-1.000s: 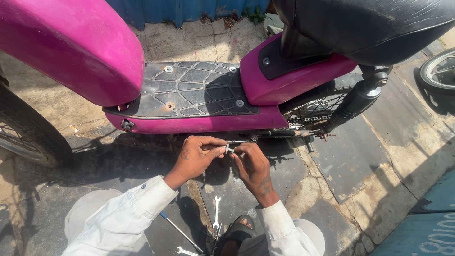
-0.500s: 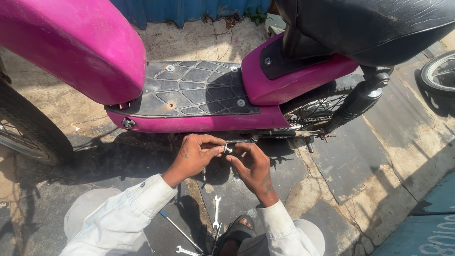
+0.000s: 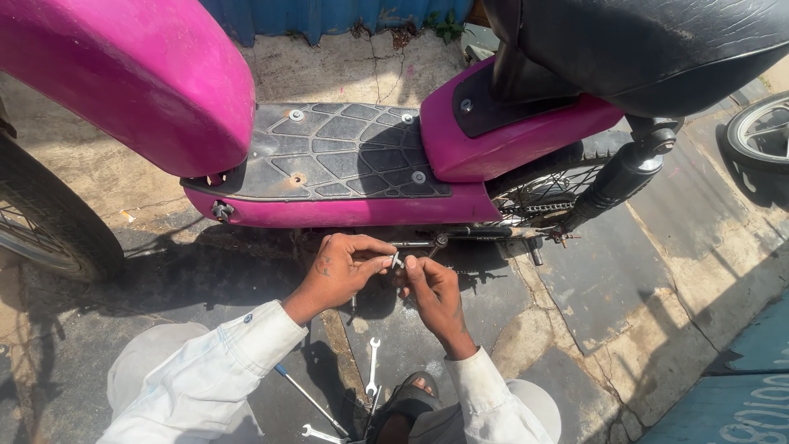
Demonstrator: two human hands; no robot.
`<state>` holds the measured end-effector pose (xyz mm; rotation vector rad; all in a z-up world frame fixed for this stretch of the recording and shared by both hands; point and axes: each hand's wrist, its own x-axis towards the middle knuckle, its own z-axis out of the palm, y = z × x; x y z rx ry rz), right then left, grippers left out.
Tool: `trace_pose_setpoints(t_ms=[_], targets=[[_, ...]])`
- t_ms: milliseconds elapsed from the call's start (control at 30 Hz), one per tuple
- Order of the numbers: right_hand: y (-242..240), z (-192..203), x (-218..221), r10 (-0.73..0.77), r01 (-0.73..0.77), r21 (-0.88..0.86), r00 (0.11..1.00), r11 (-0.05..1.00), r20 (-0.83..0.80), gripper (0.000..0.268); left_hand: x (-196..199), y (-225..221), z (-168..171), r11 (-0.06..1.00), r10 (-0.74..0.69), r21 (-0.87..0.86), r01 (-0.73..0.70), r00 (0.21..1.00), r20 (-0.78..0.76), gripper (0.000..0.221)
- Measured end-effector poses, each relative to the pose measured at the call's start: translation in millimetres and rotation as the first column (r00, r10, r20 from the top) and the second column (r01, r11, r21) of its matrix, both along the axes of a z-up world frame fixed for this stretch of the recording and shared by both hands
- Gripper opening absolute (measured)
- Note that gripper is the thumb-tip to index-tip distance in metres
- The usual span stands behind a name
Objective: Removing the side panels of a pink moped using a T-handle wrench.
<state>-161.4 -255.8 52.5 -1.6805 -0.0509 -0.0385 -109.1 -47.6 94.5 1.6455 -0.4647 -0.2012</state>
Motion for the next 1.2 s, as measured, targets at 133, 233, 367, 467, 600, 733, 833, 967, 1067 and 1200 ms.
trace_pose_setpoints(t_ms=[133, 233, 367, 467, 600, 733, 833, 967, 1067, 1200], targets=[[19.2, 50.9, -7.1, -0.04, 0.167, -0.358, 0.941, 0.919, 0.336, 0.021, 1.8, 1.1, -2.2, 0.998, 0.0, -0.066, -0.001, 1.0, -0.011, 0.024], [17.1, 56.4, -7.1, 0.099, 0.228, -0.541, 0.856, 0.81, 0.508, 0.029, 3.0, 0.0, -5.0, 0.998, 0.006, -0.058, -0.008, 0.999, -0.042, 0.024], [14.1, 52.0, -6.4, 0.143, 0.275, -0.571, 0.803, 0.774, 0.579, 0.024, -0.4, 1.6, -0.3, 1.0, -0.012, -0.003, 0.013, 0.998, 0.069, 0.022], [16.4, 57.8, -7.5, 0.162, 0.278, -0.616, 0.812, 0.737, 0.561, 0.022, -1.9, 2.4, 1.7, 0.991, -0.009, 0.131, -0.031, 0.955, 0.297, 0.018], [18.0, 46.1, -8.0, 0.042, 0.11, -0.72, 0.981, 0.686, 0.19, 0.024, -10.0, 2.2, 7.0, 0.97, -0.042, 0.234, -0.071, 0.895, 0.445, 0.015], [18.0, 46.5, -7.9, -0.027, 0.074, -0.743, 0.997, 0.665, 0.075, 0.03, -9.7, 2.7, 4.0, 0.973, -0.054, 0.224, -0.063, 0.875, 0.481, 0.016], [18.4, 57.0, -10.0, 0.17, 0.142, -0.599, 0.885, 0.788, 0.433, 0.035, -8.7, 3.5, 3.1, 0.979, -0.022, 0.188, -0.077, 0.881, 0.472, 0.015], [16.3, 45.1, -7.6, 0.152, 0.119, -0.685, 0.934, 0.719, 0.322, 0.03, -9.1, 5.2, 4.2, 0.981, -0.035, 0.189, -0.052, 0.902, 0.431, 0.014], [7.0, 6.3, -0.8, 0.103, 0.004, -0.608, 0.985, 0.794, 0.141, 0.033, -10.7, 7.4, -2.2, 0.979, -0.057, 0.196, -0.054, 0.853, 0.519, 0.018], [1.6, -45.6, 7.6, 0.17, -0.167, 0.042, 0.98, 0.985, -0.104, 0.053, -11.1, 12.6, -9.3, 0.957, -0.107, 0.284, -0.067, 0.824, 0.557, 0.018]])
